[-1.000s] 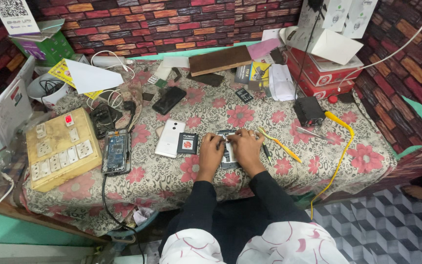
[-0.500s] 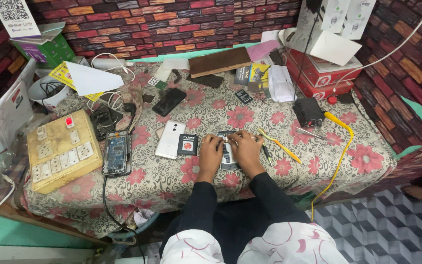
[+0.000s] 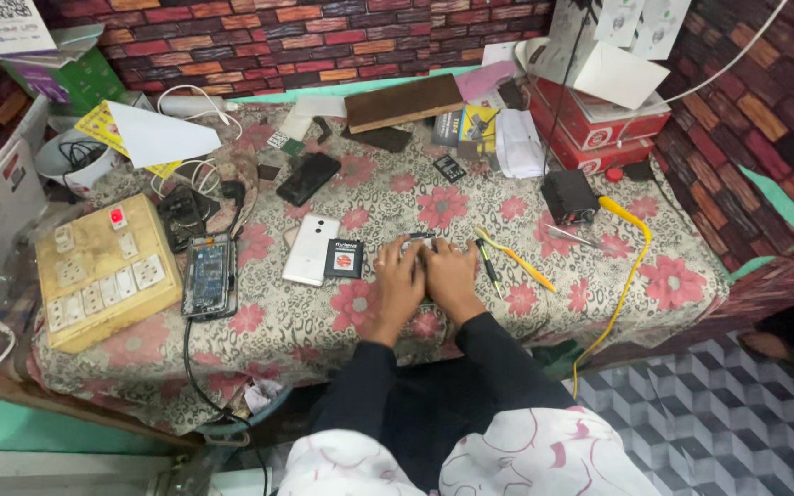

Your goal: The person repairs a smartphone at a cluttered workbench. They open the phone's back cover, remove the battery, work on the internal components with a screwdriver, brush the parts with a toothbrush, and reassemble the phone by fitting the battery and cover back on.

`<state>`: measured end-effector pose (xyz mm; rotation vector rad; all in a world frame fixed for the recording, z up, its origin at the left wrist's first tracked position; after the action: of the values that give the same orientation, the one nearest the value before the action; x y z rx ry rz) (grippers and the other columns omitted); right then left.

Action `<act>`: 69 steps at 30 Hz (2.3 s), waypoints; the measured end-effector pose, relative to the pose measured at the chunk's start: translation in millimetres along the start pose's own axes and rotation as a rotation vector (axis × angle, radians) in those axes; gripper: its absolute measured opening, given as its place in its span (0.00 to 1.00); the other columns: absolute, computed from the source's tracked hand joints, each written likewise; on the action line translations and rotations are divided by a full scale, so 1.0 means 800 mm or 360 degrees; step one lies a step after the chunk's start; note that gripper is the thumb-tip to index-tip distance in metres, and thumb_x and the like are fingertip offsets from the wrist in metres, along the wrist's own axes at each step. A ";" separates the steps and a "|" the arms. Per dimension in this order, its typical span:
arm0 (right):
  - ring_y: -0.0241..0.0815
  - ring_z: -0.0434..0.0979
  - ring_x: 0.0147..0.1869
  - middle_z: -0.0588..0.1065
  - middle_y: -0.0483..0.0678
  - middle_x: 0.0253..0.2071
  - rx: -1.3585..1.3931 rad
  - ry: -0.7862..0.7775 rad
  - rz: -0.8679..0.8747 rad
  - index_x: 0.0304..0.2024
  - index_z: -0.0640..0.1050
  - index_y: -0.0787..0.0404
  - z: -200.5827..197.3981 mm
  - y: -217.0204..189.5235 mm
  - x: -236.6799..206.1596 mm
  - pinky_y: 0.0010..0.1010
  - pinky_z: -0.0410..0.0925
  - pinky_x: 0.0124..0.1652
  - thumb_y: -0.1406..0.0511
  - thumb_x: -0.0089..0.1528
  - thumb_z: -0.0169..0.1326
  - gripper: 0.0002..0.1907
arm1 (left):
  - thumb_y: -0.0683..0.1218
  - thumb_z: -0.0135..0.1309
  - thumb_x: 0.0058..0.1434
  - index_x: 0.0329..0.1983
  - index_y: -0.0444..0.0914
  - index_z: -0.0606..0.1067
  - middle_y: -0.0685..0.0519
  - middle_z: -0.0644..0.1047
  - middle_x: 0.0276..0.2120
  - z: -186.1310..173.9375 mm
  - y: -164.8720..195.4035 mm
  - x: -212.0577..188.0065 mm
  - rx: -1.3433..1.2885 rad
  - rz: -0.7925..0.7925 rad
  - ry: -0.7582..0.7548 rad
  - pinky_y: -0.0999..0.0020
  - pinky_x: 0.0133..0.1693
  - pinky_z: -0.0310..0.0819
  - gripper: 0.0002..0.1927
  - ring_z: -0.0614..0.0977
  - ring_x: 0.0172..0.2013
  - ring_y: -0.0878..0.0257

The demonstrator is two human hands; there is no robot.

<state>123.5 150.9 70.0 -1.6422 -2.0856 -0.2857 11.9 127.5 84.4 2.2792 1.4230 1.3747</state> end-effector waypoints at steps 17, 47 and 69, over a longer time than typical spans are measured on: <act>0.52 0.82 0.45 0.79 0.53 0.41 -0.0129 0.0079 -0.0168 0.48 0.79 0.52 -0.047 -0.029 0.010 0.58 0.60 0.59 0.66 0.60 0.48 0.15 | 0.39 0.61 0.48 0.69 0.44 0.67 0.55 0.69 0.65 0.010 0.245 -0.121 0.0058 0.1104 -0.1015 0.34 0.74 0.41 0.41 0.65 0.71 0.56; 0.50 0.82 0.42 0.80 0.50 0.40 -0.0130 0.0076 -0.0167 0.48 0.79 0.52 -0.021 -0.015 0.010 0.55 0.61 0.57 0.65 0.63 0.49 0.12 | 0.42 0.57 0.57 0.55 0.32 0.77 0.39 0.78 0.51 -0.012 0.278 -0.289 -0.1118 -0.0141 -0.0322 0.53 0.60 0.70 0.22 0.78 0.55 0.44; 0.54 0.77 0.65 0.75 0.62 0.60 0.1413 -0.0693 0.0286 0.68 0.68 0.54 -0.009 0.049 0.039 0.39 0.69 0.60 0.64 0.56 0.63 0.37 | 0.42 0.55 0.68 0.55 0.34 0.75 0.51 0.82 0.47 0.109 0.250 -0.378 -0.2844 -0.1724 -0.0477 0.67 0.52 0.79 0.13 0.84 0.46 0.65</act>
<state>157.3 184.9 86.7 -1.3521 -1.8679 0.9961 163.9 -185.2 -51.7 0.3630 0.4762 0.9489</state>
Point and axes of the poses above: each hand's wrist, its own x-axis towards the middle knuckle, its own z-axis out of the palm, y = z × x, the point moved 7 cm from there along x, towards the middle knuckle
